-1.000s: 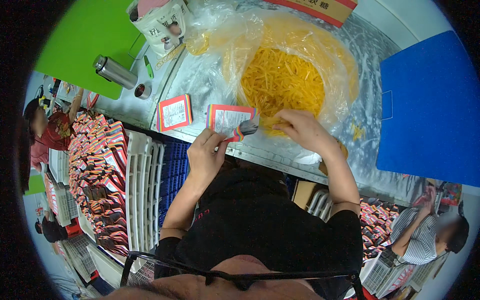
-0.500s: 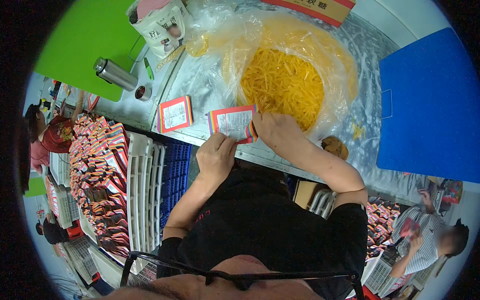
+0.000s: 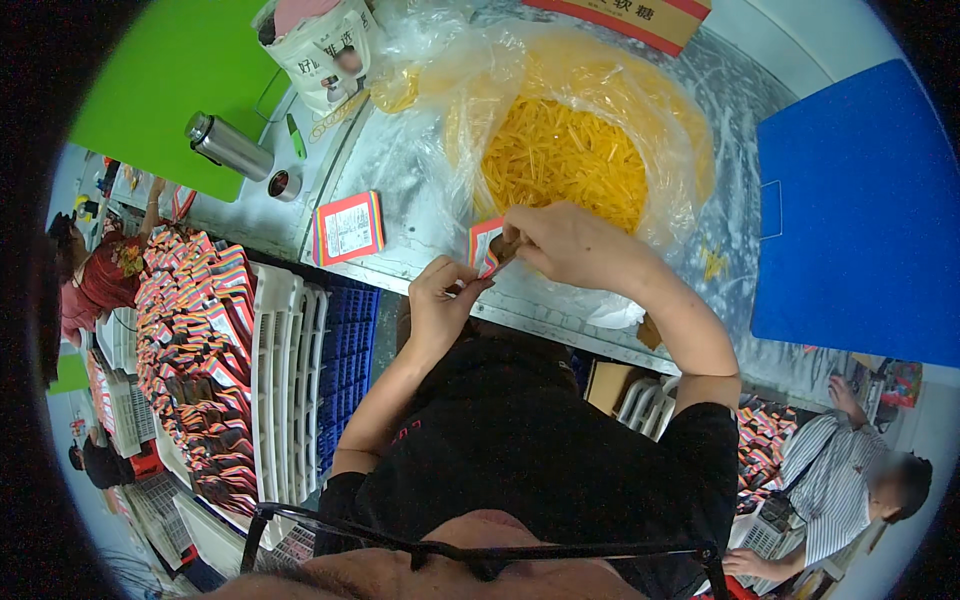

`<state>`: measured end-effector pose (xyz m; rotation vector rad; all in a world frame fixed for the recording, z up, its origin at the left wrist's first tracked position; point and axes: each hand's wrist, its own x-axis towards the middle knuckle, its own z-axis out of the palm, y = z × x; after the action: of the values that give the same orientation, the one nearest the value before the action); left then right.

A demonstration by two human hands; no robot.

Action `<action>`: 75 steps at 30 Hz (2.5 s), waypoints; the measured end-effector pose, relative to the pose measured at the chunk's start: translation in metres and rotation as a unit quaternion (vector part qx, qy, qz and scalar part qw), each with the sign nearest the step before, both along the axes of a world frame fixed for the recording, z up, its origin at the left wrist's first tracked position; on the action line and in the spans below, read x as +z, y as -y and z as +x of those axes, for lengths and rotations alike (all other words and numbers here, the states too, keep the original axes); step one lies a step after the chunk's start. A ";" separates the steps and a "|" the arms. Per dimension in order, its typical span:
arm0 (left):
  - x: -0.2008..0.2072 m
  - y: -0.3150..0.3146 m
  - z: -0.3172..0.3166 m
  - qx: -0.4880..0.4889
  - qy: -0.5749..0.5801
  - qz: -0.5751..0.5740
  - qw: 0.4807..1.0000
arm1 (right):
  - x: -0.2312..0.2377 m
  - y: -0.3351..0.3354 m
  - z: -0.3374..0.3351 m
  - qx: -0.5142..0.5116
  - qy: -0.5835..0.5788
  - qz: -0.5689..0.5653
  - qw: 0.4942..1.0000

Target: Picking up yellow snack items from a large plastic bag and placing them into individual red packets.

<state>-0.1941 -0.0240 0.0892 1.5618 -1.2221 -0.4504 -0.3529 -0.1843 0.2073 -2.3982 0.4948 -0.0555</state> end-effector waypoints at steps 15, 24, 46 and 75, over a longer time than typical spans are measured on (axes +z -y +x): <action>0.008 0.009 0.006 -0.024 -0.103 -0.101 0.989 | -0.027 0.052 -0.030 -0.228 0.113 0.107 0.961; 0.007 0.004 0.021 0.032 -0.060 -0.064 0.996 | -0.125 0.077 -0.051 -0.229 -0.183 -0.235 0.927; -0.011 -0.006 0.017 0.021 -0.073 -0.027 0.997 | -0.167 0.062 -0.026 -0.311 0.068 -0.157 0.935; -0.005 -0.001 0.005 0.021 0.043 -0.086 0.995 | -0.055 -0.022 0.006 -0.042 0.241 -0.084 0.966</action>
<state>-0.1892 -0.0225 0.0840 1.4693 -1.2567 -0.2455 -0.3468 -0.1618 0.1519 -2.4087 0.3675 -0.7267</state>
